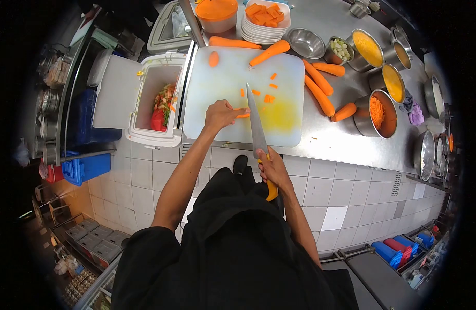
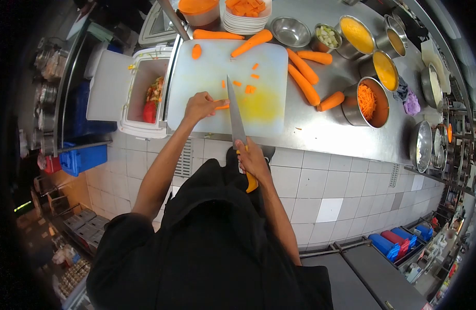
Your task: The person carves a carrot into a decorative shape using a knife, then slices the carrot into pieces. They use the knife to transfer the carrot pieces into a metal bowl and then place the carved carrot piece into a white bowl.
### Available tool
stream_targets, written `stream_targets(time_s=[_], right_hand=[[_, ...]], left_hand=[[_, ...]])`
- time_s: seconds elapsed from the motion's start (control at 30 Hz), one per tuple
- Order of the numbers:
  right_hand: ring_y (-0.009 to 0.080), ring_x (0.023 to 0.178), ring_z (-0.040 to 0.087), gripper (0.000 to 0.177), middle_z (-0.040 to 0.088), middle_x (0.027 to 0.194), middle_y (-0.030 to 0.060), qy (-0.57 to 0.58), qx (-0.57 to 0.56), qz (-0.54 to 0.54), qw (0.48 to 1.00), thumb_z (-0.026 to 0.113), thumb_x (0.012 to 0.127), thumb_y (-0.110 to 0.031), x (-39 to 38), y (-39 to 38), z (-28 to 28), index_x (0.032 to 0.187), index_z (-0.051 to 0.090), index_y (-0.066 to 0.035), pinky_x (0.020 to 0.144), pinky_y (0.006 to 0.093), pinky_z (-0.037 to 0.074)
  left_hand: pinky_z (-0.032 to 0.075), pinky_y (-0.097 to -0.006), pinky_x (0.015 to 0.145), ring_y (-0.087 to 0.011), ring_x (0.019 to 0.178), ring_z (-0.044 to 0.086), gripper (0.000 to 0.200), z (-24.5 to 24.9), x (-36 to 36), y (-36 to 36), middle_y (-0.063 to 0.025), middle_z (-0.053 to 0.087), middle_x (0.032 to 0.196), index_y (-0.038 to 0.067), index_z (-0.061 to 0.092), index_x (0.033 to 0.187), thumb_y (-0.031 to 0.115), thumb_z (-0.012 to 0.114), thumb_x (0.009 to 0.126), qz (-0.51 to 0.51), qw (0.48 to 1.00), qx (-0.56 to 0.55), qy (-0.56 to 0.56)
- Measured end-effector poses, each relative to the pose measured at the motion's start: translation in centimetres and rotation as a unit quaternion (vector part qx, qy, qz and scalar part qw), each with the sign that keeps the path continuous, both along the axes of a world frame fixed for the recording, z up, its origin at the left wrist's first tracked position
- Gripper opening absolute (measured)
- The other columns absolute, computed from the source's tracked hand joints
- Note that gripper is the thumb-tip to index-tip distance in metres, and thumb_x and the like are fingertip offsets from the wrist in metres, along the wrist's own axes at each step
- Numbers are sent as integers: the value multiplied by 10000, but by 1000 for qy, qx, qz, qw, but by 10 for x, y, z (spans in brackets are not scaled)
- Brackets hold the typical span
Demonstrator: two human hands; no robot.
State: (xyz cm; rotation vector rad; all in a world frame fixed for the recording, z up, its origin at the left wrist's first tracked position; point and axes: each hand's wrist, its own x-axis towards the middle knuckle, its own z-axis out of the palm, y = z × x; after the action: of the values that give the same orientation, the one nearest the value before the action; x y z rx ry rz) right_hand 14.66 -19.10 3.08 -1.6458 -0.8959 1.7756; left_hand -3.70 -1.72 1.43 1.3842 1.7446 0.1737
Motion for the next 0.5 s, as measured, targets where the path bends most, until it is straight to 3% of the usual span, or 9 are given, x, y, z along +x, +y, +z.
stream_targets(time_s=[0.1,0.17,0.33,0.5], right_hand=[[49,426,406,363,424,633,-30,12,6,-7,1000,507,1068,-422,0,0,-2,1110,510,-61,394,226,405],[71,446,450,420,445,632,-4,21,-6,11,1000,482,1074,-421,4,1,-3,1243,513,-37,412,238,418],[66,438,435,440,443,640,-2,18,-23,23,999,475,1073,-433,6,5,-1,1263,496,-38,411,232,419],[62,431,427,428,444,647,2,9,-31,30,999,463,1074,-432,5,11,4,1238,498,-38,410,230,420]], left_hand=[[553,-264,568,-143,590,695,675,-3,0,2,-86,709,670,39,638,824,645,877,645,-2,1000,-12,8],[553,-263,568,-143,589,695,676,-5,-2,4,-87,709,670,38,640,828,644,877,645,-7,1000,-8,4],[537,-286,609,-146,549,668,683,0,0,1,-51,669,591,82,614,779,701,852,616,-7,1000,-2,-5],[523,-280,559,-140,522,658,657,-6,-1,2,-42,648,564,87,617,756,684,858,628,2,1000,-1,-20]])
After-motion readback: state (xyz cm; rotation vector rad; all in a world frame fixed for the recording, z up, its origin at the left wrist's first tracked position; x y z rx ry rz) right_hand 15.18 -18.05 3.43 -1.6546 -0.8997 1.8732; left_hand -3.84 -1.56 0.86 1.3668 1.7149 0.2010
